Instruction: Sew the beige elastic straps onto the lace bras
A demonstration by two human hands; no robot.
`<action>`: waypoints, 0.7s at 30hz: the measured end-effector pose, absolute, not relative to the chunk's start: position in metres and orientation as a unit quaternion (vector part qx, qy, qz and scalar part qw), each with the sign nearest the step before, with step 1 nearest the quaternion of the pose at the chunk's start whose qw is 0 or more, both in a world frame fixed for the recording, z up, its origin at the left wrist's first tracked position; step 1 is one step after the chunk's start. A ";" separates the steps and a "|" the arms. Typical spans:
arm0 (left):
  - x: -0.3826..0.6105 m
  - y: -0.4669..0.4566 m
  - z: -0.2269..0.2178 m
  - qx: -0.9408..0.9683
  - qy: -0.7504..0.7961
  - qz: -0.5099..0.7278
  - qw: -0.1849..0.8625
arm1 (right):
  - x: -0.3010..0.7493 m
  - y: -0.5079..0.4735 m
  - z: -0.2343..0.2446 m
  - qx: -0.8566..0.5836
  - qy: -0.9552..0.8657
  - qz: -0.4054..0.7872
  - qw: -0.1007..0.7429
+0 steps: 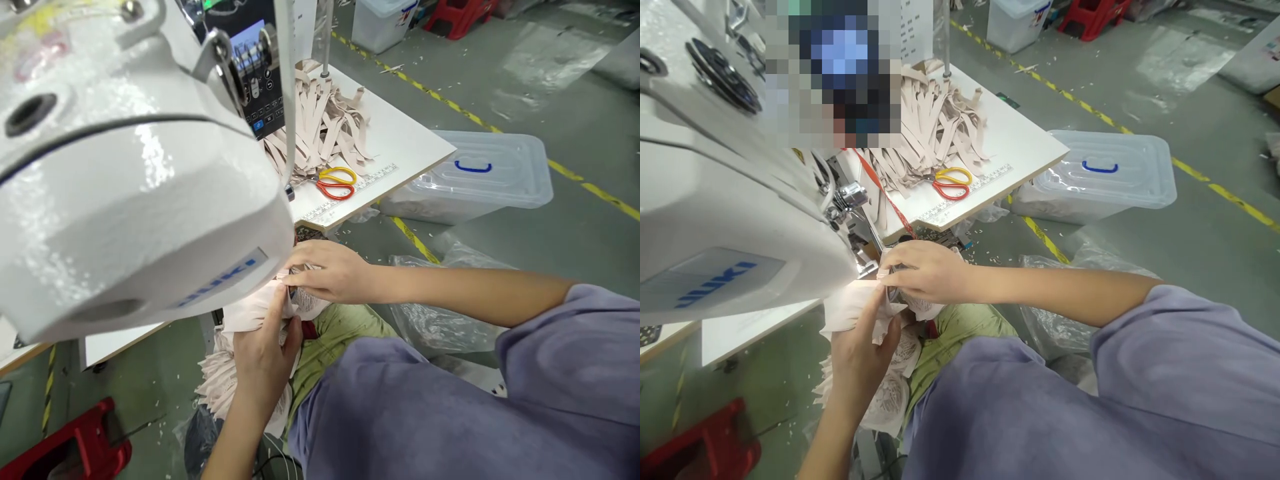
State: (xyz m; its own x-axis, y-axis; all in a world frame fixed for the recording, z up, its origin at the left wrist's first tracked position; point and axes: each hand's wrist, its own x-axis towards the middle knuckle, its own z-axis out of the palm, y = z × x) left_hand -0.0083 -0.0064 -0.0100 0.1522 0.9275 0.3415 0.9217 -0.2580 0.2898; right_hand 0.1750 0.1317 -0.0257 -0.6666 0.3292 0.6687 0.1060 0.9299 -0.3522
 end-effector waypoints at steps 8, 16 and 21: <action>-0.036 0.001 0.004 0.825 0.534 0.178 0.036 | 0.180 0.124 -0.018 -0.171 -0.918 0.116 0.339; -0.009 -0.004 0.007 0.773 0.620 0.127 -0.033 | 0.160 0.134 -0.037 -0.299 -0.680 0.592 0.314; 0.005 -0.005 0.005 0.713 0.684 0.142 -0.051 | 0.124 0.154 -0.038 -0.318 -0.736 0.454 0.389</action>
State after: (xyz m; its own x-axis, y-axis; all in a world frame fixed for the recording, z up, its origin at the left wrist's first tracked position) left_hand 0.0050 -0.0047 0.0051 0.0227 0.9619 0.2725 0.9909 -0.0579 0.1217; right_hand 0.1239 0.1544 -0.0377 -0.4945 0.8215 0.2840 0.1149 0.3857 -0.9155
